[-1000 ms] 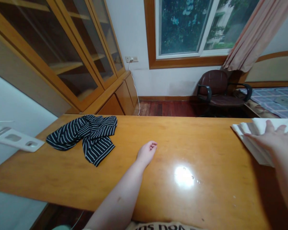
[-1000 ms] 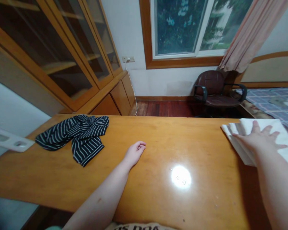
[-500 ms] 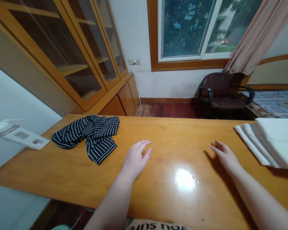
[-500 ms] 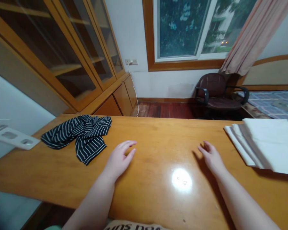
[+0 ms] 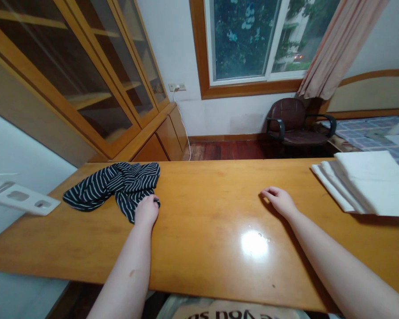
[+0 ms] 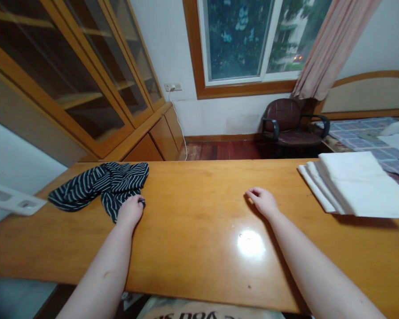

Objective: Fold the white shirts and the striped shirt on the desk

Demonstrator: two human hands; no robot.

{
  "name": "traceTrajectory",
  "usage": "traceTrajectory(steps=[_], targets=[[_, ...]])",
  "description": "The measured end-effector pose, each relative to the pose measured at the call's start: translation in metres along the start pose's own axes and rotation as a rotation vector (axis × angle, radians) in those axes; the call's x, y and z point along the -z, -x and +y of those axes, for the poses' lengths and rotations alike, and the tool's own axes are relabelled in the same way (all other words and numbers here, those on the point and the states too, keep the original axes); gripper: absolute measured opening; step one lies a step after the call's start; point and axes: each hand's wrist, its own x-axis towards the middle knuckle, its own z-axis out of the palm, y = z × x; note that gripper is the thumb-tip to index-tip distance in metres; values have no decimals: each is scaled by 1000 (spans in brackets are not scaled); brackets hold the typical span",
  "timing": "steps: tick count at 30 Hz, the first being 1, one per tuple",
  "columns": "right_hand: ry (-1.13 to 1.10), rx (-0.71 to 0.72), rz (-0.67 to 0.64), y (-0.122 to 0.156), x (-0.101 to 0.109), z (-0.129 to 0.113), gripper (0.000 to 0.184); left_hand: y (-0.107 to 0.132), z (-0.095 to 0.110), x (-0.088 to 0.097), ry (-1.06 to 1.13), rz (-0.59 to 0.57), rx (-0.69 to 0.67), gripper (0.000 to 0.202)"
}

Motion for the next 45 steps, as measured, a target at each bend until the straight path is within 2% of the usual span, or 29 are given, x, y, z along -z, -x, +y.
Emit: traceTrajectory(steps=[3,5,8,11,13,15,17,19,22,24,26,27,29,31,33,36,38,39,41,43,45], targets=[[8,-59,54,-8,-2,-3,36,4,27,0,49,-64,-64,29],[-5,-103,105,-13,-3,-6,38,9,52,-5,96,-110,-133,25],[13,-147,160,-15,-8,-10,36,29,102,-15,238,-191,-289,23],[144,-127,167,-11,-15,-14,33,60,156,-20,375,-312,-457,24],[183,-45,106,-5,-20,-16,31,83,189,-22,430,-385,-553,24],[87,69,-21,1,-25,-19,30,104,215,-25,489,-440,-662,26],[-66,153,-167,8,-28,-25,30,120,233,-28,527,-490,-808,25],[-164,205,-298,15,-30,-33,31,129,242,-30,558,-533,-966,25],[-102,342,-411,26,-33,-48,37,131,240,-28,617,-591,-1140,32],[44,447,-448,33,-38,-56,48,130,233,-21,646,-613,-1220,38],[190,490,-451,37,-45,-62,58,130,226,-11,657,-620,-1282,42],[233,494,-446,39,-49,-64,57,130,222,-4,660,-619,-1295,43],[248,501,-451,39,-56,-65,40,129,214,10,664,-606,-1271,44],[211,508,-466,37,-59,-63,25,125,202,24,649,-552,-1187,45],[182,504,-464,35,-55,-61,22,113,185,36,601,-447,-1062,42],[155,475,-421,32,-41,-58,21,83,148,47,489,-245,-804,37],[156,438,-364,29,-29,-56,18,61,119,49,383,-136,-603,45],[167,419,-323,27,-23,-55,17,53,105,47,310,-127,-509,55],[211,379,-213,22,-12,-51,15,44,82,40,169,-250,-371,79],[276,318,-78,17,-3,-44,15,46,69,27,105,-404,-327,97],[349,239,56,12,4,-37,16,54,66,13,126,-425,-362,91]])
